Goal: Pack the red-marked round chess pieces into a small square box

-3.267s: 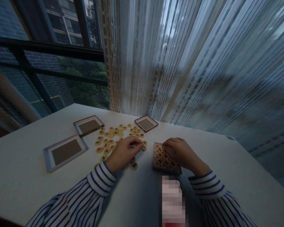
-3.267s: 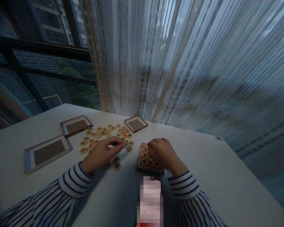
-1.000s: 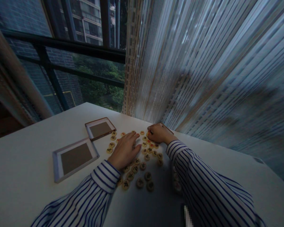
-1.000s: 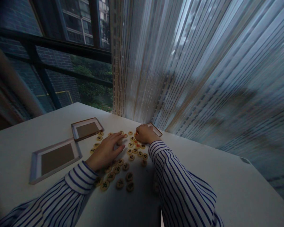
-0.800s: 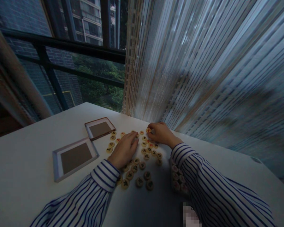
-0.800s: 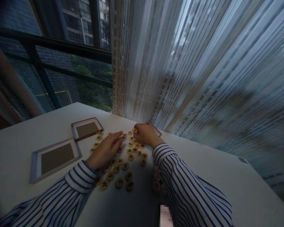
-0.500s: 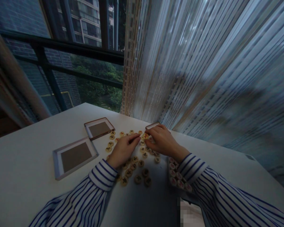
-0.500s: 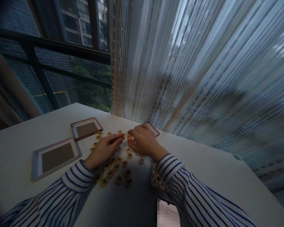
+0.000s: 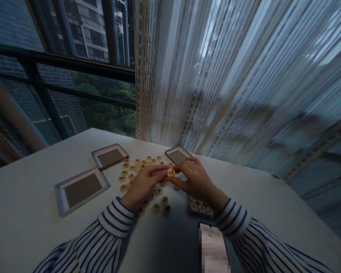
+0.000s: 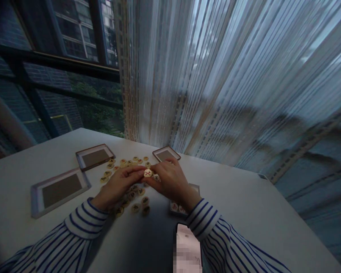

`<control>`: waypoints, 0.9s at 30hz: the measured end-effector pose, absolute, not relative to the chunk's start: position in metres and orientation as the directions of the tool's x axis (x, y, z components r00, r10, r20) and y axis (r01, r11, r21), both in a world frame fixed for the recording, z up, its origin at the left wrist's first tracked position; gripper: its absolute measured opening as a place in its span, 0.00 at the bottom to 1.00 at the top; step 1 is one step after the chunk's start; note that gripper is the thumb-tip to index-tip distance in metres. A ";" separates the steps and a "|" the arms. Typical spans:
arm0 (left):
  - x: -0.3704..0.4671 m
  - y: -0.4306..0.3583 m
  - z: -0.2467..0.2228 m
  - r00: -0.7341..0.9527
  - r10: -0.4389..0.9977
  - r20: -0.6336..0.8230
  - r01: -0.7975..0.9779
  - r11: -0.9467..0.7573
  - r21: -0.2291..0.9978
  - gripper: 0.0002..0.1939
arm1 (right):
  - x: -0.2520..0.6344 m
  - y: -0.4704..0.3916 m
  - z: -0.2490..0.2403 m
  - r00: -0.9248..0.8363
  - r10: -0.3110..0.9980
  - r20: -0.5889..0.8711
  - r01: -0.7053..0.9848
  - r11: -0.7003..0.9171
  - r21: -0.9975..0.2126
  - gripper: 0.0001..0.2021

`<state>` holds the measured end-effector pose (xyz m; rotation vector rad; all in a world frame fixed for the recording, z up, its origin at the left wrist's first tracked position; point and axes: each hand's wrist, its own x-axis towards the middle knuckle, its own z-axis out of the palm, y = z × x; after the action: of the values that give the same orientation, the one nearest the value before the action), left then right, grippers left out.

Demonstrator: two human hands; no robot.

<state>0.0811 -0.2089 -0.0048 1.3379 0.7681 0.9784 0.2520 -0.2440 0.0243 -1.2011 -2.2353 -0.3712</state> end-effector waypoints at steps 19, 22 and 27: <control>0.120 -0.259 -0.002 0.586 0.810 0.021 -0.172 0.100 0.980 0.21 | 0.284 -0.313 0.005 -0.238 0.618 0.750 0.871 0.478 -0.117 0.08; 0.130 -0.263 -0.002 0.569 0.822 0.006 -0.202 0.132 0.970 0.21 | 0.292 -0.319 0.000 -0.237 0.620 0.748 0.864 0.487 -0.130 0.08; 0.145 -0.263 -0.007 0.522 0.853 0.022 -0.209 0.103 0.972 0.17 | 0.305 -0.324 -0.010 -0.208 0.608 0.766 0.861 0.485 -0.151 0.05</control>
<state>0.1455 -0.2633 -0.0069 1.2225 0.6627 0.8744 0.3048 -0.3237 -0.0098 -1.2184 -1.9223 -0.3955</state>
